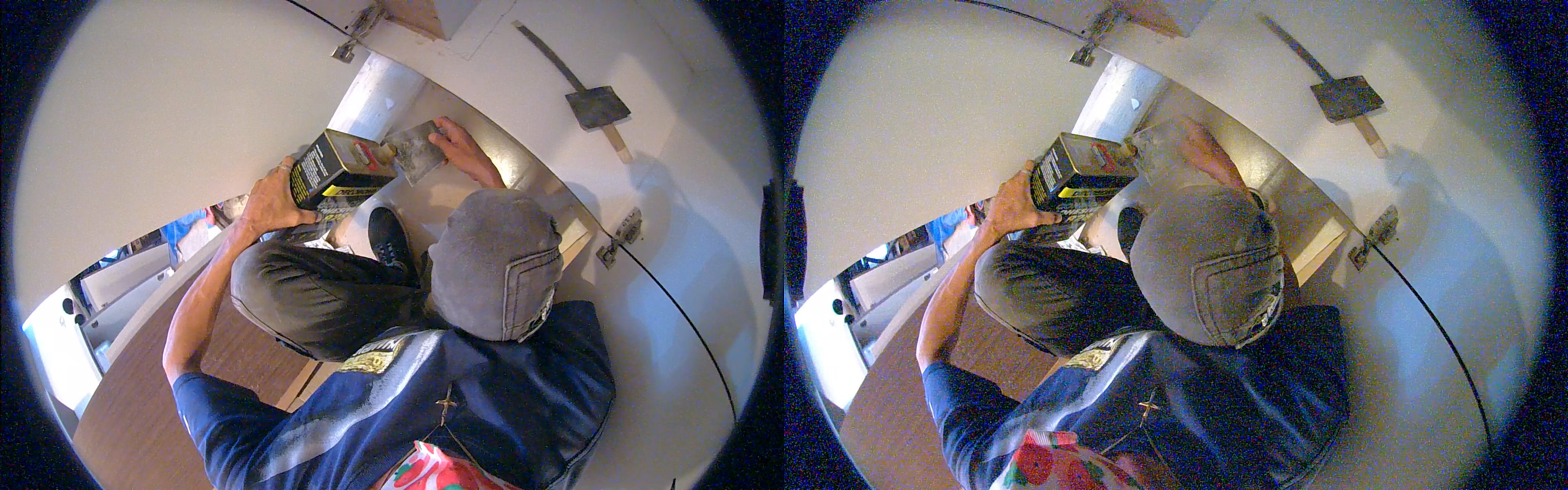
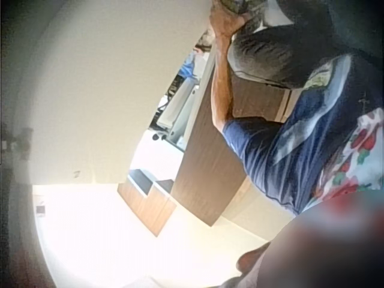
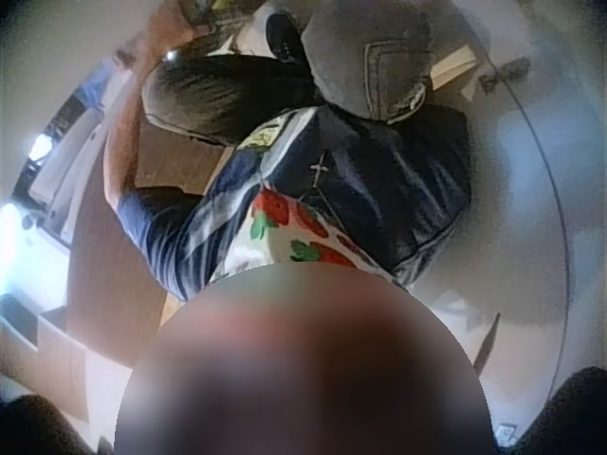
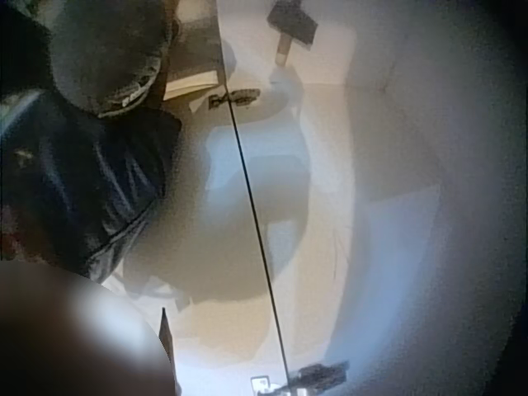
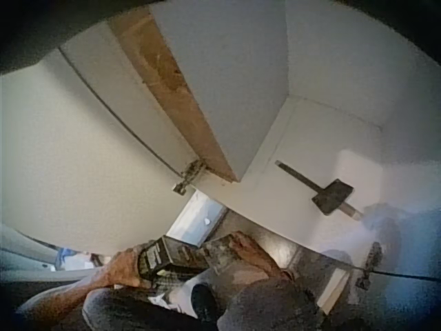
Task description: The person pours liquid finish from a yellow container onto a sanding block and rubs it onto the interior wood surface of a cabinet. They repeatedly reload the block and continue applying the finish to the curved inner panel.
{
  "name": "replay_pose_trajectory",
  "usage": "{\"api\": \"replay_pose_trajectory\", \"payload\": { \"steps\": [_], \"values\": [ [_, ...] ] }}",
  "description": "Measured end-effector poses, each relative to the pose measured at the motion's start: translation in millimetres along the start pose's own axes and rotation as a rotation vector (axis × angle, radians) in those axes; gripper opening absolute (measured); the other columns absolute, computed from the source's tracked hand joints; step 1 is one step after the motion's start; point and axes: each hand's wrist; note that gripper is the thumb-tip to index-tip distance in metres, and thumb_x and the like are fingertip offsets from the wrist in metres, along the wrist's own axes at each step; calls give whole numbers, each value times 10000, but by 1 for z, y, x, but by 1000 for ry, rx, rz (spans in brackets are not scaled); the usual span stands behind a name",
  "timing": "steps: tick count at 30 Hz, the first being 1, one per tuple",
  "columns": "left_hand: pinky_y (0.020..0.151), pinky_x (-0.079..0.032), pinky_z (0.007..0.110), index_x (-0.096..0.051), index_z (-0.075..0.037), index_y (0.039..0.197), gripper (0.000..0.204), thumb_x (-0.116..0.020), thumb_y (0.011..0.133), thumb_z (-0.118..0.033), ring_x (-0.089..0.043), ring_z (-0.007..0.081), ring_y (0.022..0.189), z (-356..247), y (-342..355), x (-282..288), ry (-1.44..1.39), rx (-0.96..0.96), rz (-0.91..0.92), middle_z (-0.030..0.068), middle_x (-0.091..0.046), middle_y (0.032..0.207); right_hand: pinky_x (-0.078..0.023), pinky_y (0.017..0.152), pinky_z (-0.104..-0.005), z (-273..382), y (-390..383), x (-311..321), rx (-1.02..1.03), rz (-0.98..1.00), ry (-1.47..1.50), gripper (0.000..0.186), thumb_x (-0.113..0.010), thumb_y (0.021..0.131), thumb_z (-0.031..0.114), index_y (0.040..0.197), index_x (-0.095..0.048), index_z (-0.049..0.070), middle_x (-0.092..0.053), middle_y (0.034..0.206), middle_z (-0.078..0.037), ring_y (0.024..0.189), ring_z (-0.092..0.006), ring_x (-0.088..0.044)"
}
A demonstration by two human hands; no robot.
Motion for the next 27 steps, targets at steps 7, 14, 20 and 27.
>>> {"api": "replay_pose_trajectory", "payload": {
  "steps": [7, 14, 20, 27],
  "values": [
    [977, -510, 458, -440, 25, 1307, 997, -893, 531, -407, -641, 458, 1072, 0, 0, -1, -23, -40, -32, 289, -655, 1134, -483, 646, -292, 1, -4, 4, -33, 8, 99, 452, -575, 1021, 304, 1364, -477, 28, -605, 1138, -44, 930, -133, -590],
    [968, -511, 466, -454, 20, 1269, 961, -897, 524, -395, -646, 452, 1056, 5, 1, -6, -54, -39, -46, 285, -657, 1117, -479, 682, -287, 27, -12, 8, -111, 26, 181, 466, -581, 1016, 313, 1370, -478, 27, -589, 1185, -33, 979, -124, -576],
    [965, -507, 466, -433, 14, 1334, 1019, -899, 526, -397, -644, 448, 1075, 11, 1, -12, -103, -34, -50, 298, -649, 1142, -489, 758, -296, 36, -19, 14, -129, 5, 144, 517, -594, 1007, 325, 1410, -467, 26, -580, 1274, -55, 1074, -143, -570],
    [959, -504, 433, -440, 7, 1352, 973, -907, 554, -295, -653, 377, 1085, 13, -10, -24, -338, -68, -182, 252, -655, 1145, -484, 756, -281, 29, -2, 30, 73, -103, -84, 483, -587, 1013, 332, 1420, -493, 89, -608, 1259, -4, 1051, -115, -567]
  ]
}}
Point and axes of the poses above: each hand's wrist, its own y-axis towards the middle knuckle, its own x-axis out of the back of the hand, z = x × y
